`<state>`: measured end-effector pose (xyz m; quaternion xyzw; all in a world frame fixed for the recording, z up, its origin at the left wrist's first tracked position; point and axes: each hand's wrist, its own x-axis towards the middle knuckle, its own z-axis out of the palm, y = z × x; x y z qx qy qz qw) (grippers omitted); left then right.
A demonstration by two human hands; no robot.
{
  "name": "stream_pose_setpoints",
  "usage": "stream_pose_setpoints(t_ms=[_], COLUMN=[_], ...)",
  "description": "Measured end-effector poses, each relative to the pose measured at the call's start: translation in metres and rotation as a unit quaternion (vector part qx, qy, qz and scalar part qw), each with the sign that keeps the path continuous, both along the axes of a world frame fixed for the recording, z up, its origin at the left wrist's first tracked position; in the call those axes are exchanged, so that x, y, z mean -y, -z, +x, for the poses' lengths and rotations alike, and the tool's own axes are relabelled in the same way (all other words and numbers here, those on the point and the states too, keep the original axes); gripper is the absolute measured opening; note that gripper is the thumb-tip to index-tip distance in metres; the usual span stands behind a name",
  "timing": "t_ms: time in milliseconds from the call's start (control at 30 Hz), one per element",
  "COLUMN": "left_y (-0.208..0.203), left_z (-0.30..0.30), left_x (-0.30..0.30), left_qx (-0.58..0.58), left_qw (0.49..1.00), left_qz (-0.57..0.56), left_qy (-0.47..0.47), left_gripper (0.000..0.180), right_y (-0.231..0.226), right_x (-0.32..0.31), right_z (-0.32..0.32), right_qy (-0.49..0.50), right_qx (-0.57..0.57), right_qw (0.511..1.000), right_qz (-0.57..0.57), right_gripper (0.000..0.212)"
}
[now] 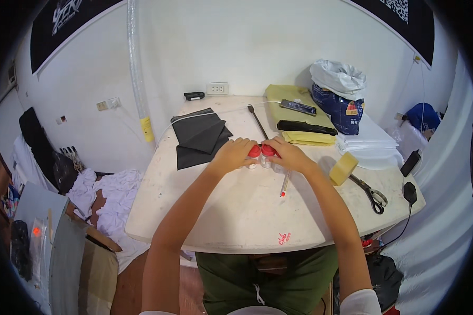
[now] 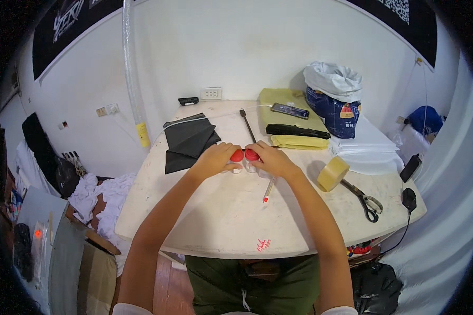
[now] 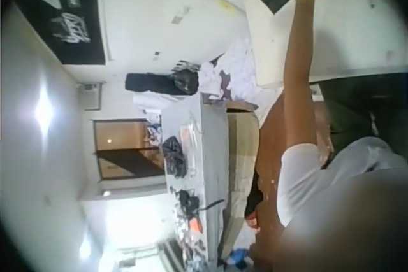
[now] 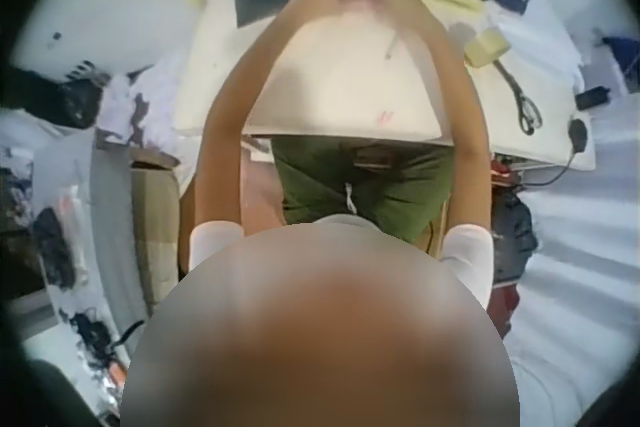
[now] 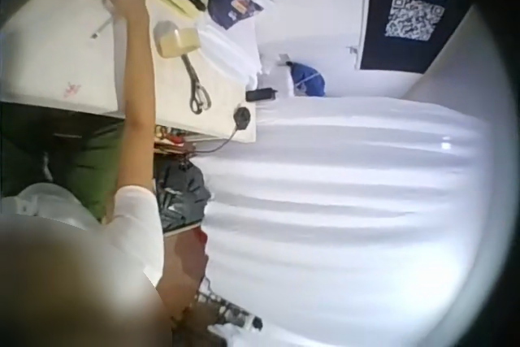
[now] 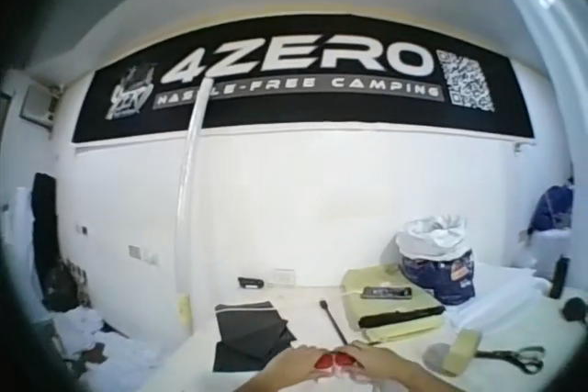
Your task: The person is writing information on white labels using a marker and then sticking those labels onto small plastic containers with red lids.
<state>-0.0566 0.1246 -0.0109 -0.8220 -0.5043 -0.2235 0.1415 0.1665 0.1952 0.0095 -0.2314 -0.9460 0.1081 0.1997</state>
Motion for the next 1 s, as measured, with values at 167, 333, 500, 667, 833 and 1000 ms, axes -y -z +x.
stream_pose_setpoints(t_ms=[167, 333, 500, 667, 833, 1000], left_y=[-0.011, -0.029, -0.046, 0.011, 0.031, 0.041], left_z=[-0.029, -0.069, -0.116, -0.088, -0.036, -0.019], left_x=[-0.016, -0.061, -0.121, -0.145, -0.113, -0.050], left_qx=[0.125, 0.140, 0.105, 0.439, 0.506, 0.655], left_qw=[0.991, 0.986, 0.978, 0.845, 0.804, 0.703], left_qz=[-0.032, -0.017, -0.002, 0.193, 0.183, 0.160], left_qy=[-0.037, -0.094, -0.182, -0.236, -0.253, -0.229], left_gripper=[0.057, 0.058, 0.056, 0.053, 0.047, 0.044], right_y=[-0.007, -0.021, -0.048, -0.033, -0.043, -0.022], right_x=[-0.030, -0.072, -0.128, -0.165, -0.169, -0.126], right_z=[-0.009, -0.024, -0.064, -0.105, -0.096, -0.105], right_qy=[-0.055, -0.079, -0.070, -0.071, 0.048, 0.037], right_qx=[-0.068, -0.087, -0.074, -0.245, -0.412, -0.424], right_qw=[0.995, 0.990, 0.995, 0.962, 0.897, 0.893], right_qz=[-0.056, -0.078, -0.025, -0.099, -0.153, -0.147], right_gripper=[0.052, 0.052, 0.051, 0.050, 0.046, 0.048])
